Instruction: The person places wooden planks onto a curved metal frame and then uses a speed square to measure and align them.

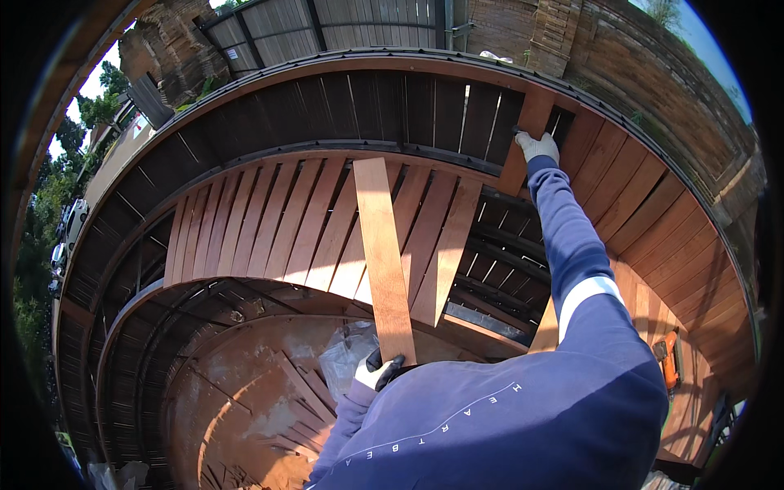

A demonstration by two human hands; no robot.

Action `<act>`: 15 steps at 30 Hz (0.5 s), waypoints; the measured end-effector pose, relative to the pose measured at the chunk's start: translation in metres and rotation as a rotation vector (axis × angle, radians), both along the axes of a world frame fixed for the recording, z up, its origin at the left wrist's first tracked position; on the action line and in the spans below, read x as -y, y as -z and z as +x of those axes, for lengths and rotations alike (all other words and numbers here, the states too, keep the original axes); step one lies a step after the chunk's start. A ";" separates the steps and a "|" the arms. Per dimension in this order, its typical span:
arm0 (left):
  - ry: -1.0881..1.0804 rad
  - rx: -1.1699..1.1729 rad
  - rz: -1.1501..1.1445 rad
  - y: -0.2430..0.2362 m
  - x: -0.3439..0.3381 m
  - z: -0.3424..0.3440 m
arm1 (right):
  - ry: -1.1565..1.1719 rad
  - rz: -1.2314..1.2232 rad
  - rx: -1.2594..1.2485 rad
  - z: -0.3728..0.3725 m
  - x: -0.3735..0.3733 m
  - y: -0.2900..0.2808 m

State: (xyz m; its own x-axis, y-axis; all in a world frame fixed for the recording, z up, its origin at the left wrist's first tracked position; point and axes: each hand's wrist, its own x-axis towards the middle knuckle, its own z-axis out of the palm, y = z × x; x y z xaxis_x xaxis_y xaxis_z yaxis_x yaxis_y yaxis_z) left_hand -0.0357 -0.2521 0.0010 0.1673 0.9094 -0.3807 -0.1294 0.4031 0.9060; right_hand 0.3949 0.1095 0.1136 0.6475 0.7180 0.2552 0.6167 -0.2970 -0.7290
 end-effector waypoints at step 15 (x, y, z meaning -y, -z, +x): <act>-0.087 -0.051 0.019 0.023 -0.010 -0.071 | 0.029 0.201 -0.115 -0.010 0.013 0.011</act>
